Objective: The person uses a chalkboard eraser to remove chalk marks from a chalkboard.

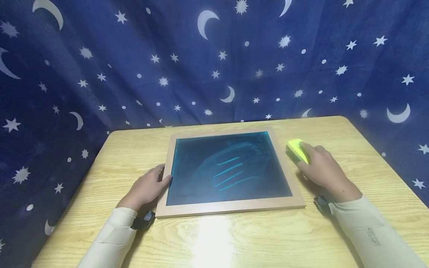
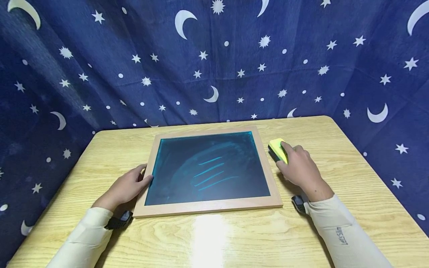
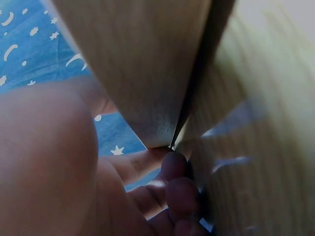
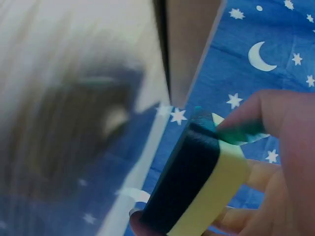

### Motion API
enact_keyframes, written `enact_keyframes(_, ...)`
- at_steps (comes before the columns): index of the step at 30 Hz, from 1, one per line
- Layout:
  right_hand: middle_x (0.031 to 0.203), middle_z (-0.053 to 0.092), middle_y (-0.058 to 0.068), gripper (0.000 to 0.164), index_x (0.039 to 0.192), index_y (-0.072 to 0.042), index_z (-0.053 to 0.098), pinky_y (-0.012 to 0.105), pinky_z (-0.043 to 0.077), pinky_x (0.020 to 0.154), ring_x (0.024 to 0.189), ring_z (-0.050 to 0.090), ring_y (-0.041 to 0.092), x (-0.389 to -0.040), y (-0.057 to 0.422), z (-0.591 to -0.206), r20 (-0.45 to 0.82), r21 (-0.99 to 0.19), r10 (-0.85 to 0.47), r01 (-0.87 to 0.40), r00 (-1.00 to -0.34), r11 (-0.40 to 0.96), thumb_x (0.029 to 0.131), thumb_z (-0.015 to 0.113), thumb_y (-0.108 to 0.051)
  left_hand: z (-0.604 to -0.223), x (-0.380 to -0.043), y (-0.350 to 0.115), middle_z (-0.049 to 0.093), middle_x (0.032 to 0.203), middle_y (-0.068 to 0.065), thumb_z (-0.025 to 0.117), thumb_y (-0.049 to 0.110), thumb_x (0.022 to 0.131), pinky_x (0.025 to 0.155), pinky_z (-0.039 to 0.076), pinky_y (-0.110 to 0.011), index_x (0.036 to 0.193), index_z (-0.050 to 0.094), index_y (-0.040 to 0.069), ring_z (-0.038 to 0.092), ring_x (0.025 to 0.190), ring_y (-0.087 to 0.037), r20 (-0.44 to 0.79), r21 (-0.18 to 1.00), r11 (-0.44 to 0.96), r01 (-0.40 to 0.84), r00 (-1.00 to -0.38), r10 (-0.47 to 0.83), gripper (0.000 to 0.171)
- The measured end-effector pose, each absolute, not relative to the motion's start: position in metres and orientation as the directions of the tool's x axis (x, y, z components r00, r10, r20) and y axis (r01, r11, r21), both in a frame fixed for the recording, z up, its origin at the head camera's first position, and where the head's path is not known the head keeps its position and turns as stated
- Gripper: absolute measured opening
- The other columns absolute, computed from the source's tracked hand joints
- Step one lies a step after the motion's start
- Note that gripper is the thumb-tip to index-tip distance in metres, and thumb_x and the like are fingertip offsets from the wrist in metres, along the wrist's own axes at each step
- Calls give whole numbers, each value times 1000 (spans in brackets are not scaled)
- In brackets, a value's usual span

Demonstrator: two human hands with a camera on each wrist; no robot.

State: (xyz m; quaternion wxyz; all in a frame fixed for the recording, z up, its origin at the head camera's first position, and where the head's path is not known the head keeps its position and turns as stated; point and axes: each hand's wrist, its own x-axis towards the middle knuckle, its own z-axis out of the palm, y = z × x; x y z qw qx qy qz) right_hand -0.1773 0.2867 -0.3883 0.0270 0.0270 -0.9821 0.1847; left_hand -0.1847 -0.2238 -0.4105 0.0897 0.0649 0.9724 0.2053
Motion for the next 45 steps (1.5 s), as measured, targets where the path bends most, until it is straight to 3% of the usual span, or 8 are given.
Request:
enact_keyframes(9,134,45,29,70,159,-16,27,57,48,73,100,56,44,-165,263,-366,53,-422,-34,-53,-998,905,98,53,-38,-412,-187,-224,48,148,-26,42,45,104,101,44,-63,155,34,5,56,127,-43,-143,409,908,88,-977,159,65)
enact_keyframes(13,132,45,24,68,160,-22,27,47,48,69,94,57,37,-159,253,-360,22,-431,-72,-75,-997,899,98,53,-35,-412,-188,-224,47,150,-25,42,46,104,103,42,-63,155,33,6,52,132,-44,-148,411,907,89,-976,162,65)
enact_keyframes(17,126,48,20,66,158,-21,33,39,46,66,86,58,30,-153,244,-358,13,-407,-125,-119,-992,905,94,51,-25,-411,-188,-224,48,149,-24,42,46,104,102,43,-63,155,34,7,53,131,-43,-146,412,907,92,-975,165,64)
enact_keyframes(23,118,53,19,60,153,-16,43,32,41,61,81,55,24,-149,233,-359,19,-334,-217,-211,-976,919,94,53,-23,-410,-187,-224,48,148,-25,42,43,104,101,43,-63,155,34,6,54,130,-43,-148,410,907,94,-975,168,63)
enact_keyframes(28,113,55,15,60,151,-15,45,31,40,62,79,50,20,-146,228,-364,9,-312,-273,-262,-962,913,93,56,-23,-409,-186,-223,48,148,-26,43,43,104,101,43,-64,155,33,5,52,131,-46,-146,409,907,99,-974,172,64)
enact_keyframes(35,105,61,15,57,149,-15,48,44,50,72,83,55,21,-145,225,-370,51,-285,-335,-335,-941,898,95,62,-27,-410,-187,-222,48,148,-26,42,43,104,100,43,-64,154,34,5,53,129,-45,-147,401,911,95,-975,167,63)
enact_keyframes(45,96,59,8,54,143,-18,57,35,41,65,79,51,18,-143,226,-372,86,-238,-388,-397,-918,886,90,68,-25,-411,-187,-223,48,148,-26,42,43,104,99,44,-64,154,33,5,53,129,-46,-149,391,916,92,-975,162,64)
